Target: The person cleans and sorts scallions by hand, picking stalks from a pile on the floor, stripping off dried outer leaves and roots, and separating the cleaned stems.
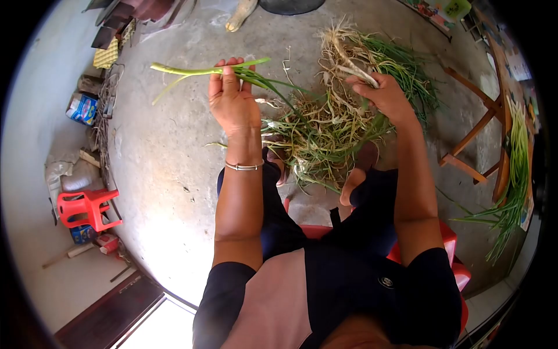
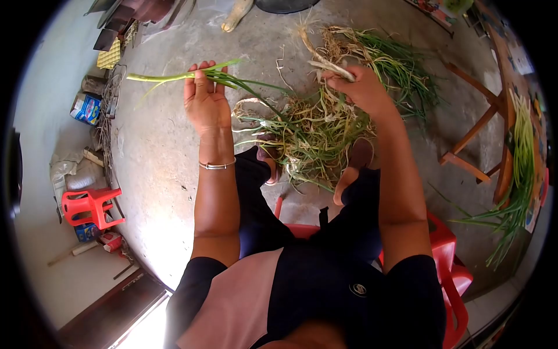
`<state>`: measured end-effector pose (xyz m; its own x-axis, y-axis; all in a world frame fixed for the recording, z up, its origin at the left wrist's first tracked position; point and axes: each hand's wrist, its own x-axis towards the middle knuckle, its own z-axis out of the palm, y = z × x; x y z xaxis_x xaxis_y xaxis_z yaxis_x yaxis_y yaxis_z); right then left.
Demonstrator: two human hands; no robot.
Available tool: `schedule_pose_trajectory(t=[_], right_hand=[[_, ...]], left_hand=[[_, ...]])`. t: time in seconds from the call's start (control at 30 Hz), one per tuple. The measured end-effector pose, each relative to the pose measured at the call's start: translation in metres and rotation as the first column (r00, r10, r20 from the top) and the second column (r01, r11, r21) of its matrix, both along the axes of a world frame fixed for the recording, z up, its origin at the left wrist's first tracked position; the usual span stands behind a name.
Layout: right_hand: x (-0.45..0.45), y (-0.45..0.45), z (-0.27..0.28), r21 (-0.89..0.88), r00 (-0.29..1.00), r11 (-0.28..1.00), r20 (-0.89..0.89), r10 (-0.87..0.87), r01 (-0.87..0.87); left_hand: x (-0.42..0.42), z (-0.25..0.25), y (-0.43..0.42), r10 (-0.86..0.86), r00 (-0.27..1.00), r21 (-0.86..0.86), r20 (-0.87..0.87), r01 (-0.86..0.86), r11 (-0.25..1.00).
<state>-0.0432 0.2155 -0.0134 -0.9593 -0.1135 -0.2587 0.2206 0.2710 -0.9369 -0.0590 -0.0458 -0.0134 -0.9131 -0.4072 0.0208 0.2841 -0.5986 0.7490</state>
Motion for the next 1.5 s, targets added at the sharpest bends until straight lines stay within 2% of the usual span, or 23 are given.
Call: schedule_pose_trajectory(t=[0.03,0.1,0.27,0.3,0.33,0.4,0.43,0.47,0.57,0.63,0.7,0.83,0.97,1.03,1.07,1.17,1.23,1.27,1.3,1.37,1.43,1.47,1.5], right_hand=[[-0.001,0.006,-0.009,0.000,1.000,1.000,0.000,0.000,0.000],[-0.001,0.009,-0.014,0.282,0.970,0.958,-0.241,0.008,0.062],[0.002,-0.035,-0.026,-0.015,0.998,1.000,-0.066,0.008,-0.009],[0.004,-0.048,-0.034,-0.018,0.998,1.000,-0.065,0.003,-0.004],[0.007,-0.064,-0.040,-0.192,0.989,0.980,-0.146,0.020,-0.048],[0.010,-0.071,-0.040,-0.356,0.974,0.928,-0.226,0.024,-0.105],[0.010,-0.070,-0.037,-0.238,0.969,0.945,-0.159,0.190,-0.224],[0.011,-0.068,-0.035,-0.128,0.937,0.929,-0.070,0.342,-0.348],[0.002,-0.051,-0.037,-0.107,0.877,0.873,0.010,0.480,-0.476],[0.003,-0.040,-0.034,-0.123,0.886,0.878,-0.086,0.455,-0.462],[0.005,-0.027,-0.017,-0.245,0.876,0.865,0.099,0.471,-0.438],[-0.001,-0.003,-0.026,-0.181,0.795,0.820,0.203,0.571,-0.543],[0.006,0.001,-0.028,-0.311,0.820,0.835,0.222,0.528,-0.454],[0.012,-0.007,-0.029,-0.353,0.947,0.918,0.193,0.258,-0.178],[0.011,-0.007,-0.031,-0.352,0.947,0.919,0.193,0.258,-0.178],[-0.001,0.002,-0.036,-0.336,0.955,0.930,0.195,0.223,-0.149],[-0.011,0.013,-0.047,-0.147,0.953,0.978,0.240,0.182,-0.150],[-0.011,0.016,-0.046,-0.146,0.956,0.979,0.236,0.176,-0.144],[-0.010,0.018,-0.043,-0.226,0.968,0.966,0.184,0.167,-0.124],[-0.006,0.017,-0.037,-0.299,0.980,0.948,0.131,0.151,-0.106],[-0.003,0.007,-0.032,-0.338,0.998,0.941,0.068,0.001,0.022],[-0.013,0.018,-0.039,-0.385,0.976,0.920,0.167,0.141,-0.067],[-0.013,0.015,-0.033,-0.382,0.976,0.921,0.165,0.145,-0.072]], left_hand=[[0.000,0.001,-0.003,0.030,0.999,-0.035,-0.016,-0.030,0.999],[0.002,0.003,-0.002,0.033,0.999,-0.034,0.002,-0.033,0.999],[0.006,0.002,0.016,-0.124,0.992,0.066,0.013,0.123,0.990],[0.006,0.002,0.021,-0.167,0.986,0.113,0.017,0.164,0.980],[0.007,0.003,0.025,-0.186,0.982,0.132,0.026,0.181,0.974],[0.006,-0.002,0.024,-0.224,0.974,0.144,-0.014,0.224,0.964],[0.005,-0.005,0.023,-0.260,0.964,0.154,-0.053,0.265,0.952],[0.003,-0.003,0.022,-0.222,0.974,0.112,-0.052,0.226,0.968],[-0.003,0.000,-0.004,-0.126,0.986,0.024,-0.106,0.129,0.991],[-0.009,0.001,-0.033,0.013,0.986,0.062,-0.168,-0.002,0.998],[-0.010,0.003,-0.058,0.146,0.977,0.070,-0.158,-0.136,0.988],[-0.009,-0.002,-0.103,0.230,0.950,0.055,-0.210,-0.224,0.973],[-0.004,0.002,-0.107,0.262,0.951,0.074,-0.163,-0.253,0.965],[-0.003,0.000,-0.105,0.228,0.958,0.092,-0.173,-0.215,0.972],[-0.002,0.002,-0.100,0.228,0.958,0.093,-0.174,-0.215,0.972],[-0.003,0.005,-0.096,0.250,0.958,0.084,-0.143,-0.240,0.967],[-0.004,-0.004,-0.107,0.253,0.928,0.043,-0.274,-0.251,0.967],[-0.002,0.006,-0.102,0.377,0.908,0.094,-0.184,-0.365,0.926],[-0.001,0.005,-0.101,0.370,0.910,0.098,-0.190,-0.357,0.929],[0.001,0.003,-0.097,0.140,0.973,0.004,-0.181,-0.142,0.990],[-0.001,-0.004,-0.078,-0.073,0.993,0.094,-0.090,0.081,0.992],[0.000,-0.004,-0.064,-0.154,0.988,0.173,0.005,0.150,0.973],[0.002,-0.004,-0.049,-0.212,0.975,0.184,0.071,0.196,0.963]])
